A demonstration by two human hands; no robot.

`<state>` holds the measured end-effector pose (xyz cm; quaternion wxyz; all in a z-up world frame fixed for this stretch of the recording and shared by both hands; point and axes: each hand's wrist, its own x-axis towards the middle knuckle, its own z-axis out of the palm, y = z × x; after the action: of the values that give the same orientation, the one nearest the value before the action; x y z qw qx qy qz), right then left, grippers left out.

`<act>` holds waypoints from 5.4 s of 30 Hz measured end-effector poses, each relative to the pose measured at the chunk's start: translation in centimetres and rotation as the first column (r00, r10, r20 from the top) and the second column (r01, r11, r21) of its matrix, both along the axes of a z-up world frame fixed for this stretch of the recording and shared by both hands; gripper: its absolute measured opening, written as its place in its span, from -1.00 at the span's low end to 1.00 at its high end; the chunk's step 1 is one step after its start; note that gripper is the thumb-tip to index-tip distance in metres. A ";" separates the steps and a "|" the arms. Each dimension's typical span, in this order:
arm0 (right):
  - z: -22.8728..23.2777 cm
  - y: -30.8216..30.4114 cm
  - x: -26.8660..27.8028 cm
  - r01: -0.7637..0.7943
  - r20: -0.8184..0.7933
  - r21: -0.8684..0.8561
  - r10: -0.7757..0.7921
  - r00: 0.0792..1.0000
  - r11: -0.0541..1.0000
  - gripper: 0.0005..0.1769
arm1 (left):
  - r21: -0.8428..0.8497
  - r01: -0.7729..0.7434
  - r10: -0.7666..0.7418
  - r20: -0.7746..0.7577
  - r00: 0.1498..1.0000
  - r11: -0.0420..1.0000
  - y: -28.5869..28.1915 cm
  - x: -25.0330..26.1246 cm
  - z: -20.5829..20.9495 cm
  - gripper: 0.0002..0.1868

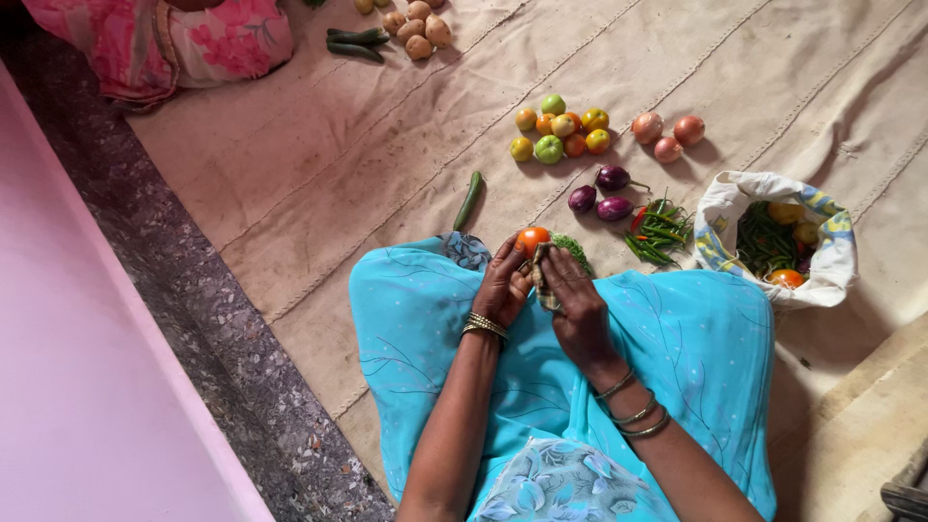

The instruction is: The person sorts vegetables by hand while sitting on the floor, placing items into a bag.

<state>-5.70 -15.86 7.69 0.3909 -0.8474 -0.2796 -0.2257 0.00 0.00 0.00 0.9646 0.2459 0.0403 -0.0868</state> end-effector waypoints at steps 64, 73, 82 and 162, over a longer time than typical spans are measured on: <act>-1.6 -0.8 1.3 0.118 -0.136 0.104 -0.103 0.985 0.988 -0.16 | 0.473 -0.059 -0.010 0.143 0.990 0.879 -0.6 -0.1 -1.0 -0.40; 0.3 -0.5 0.7 0.048 -0.046 -0.056 -0.051 0.998 0.997 -0.13 | 0.860 -0.388 -0.066 0.431 0.900 0.331 -0.8 -1.3 2.6 -0.14; -0.4 -0.3 0.6 0.070 -0.064 -0.049 -0.073 0.995 0.996 -0.16 | 0.914 -0.376 -0.050 0.387 0.921 0.149 -1.2 -1.6 4.0 -0.12; -0.3 0.1 0.0 0.063 -0.031 -0.003 -0.063 0.998 0.998 -0.08 | -0.145 0.087 -0.074 0.093 0.993 0.986 0.0 -0.5 -0.4 -0.49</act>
<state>-5.68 -15.80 7.41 0.3869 -0.8597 -0.2468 -0.2245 -0.52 -0.04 -0.38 0.9768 0.1784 -0.0185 -0.1174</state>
